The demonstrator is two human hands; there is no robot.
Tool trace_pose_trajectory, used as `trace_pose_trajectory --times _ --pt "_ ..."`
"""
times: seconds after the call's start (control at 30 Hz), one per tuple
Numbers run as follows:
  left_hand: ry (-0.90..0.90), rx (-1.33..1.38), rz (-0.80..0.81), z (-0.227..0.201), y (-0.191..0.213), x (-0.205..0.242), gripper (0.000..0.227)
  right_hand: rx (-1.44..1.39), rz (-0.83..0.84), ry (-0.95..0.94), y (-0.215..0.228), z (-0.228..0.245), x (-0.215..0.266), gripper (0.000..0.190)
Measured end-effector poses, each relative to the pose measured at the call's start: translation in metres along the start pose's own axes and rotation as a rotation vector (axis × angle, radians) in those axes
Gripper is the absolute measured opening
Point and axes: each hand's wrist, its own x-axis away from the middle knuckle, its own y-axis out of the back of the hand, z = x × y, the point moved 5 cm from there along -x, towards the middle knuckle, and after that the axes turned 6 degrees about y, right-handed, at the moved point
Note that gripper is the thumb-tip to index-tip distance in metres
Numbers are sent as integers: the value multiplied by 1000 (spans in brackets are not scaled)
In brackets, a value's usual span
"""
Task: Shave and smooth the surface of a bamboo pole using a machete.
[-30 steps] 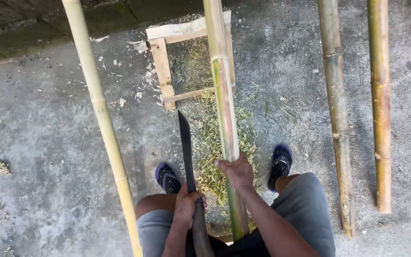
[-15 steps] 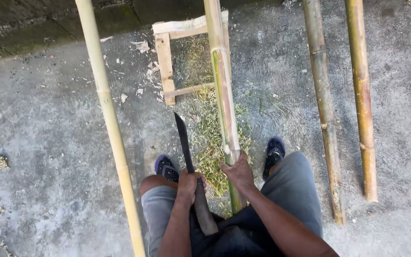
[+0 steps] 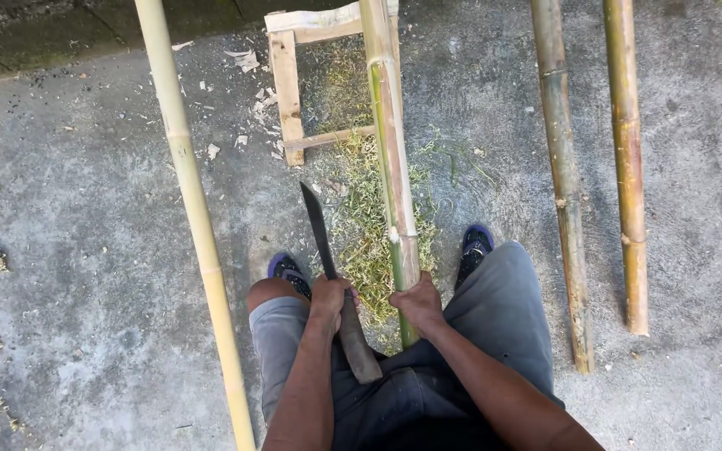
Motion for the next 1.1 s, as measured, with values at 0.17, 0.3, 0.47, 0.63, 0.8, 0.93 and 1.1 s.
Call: trace_pose_trajectory --times 0.17,0.3,0.47,0.63,0.8,0.93,1.1 --pt "39 -18 33 -3 -5 1 14 -87 19 -16 -5 -11 -9 60" --pt "106 -65 -9 -25 -13 29 19 -142 55 -2 -8 -39 -21 74" --pt "154 11 42 -16 -6 32 20 -510 191 -23 -14 -65 -17 64" --pt "110 9 0 -27 -8 6 20 -474 153 76 -17 -56 -40 71" --pt "35 85 60 -24 -9 22 18 -339 162 49 -12 -64 -28 68" --pt "19 34 26 -15 -9 17 19 -283 142 55 -3 -33 -26 66" --pt "23 61 14 -1 -12 23 17 -226 253 116 -2 -35 -26 67"
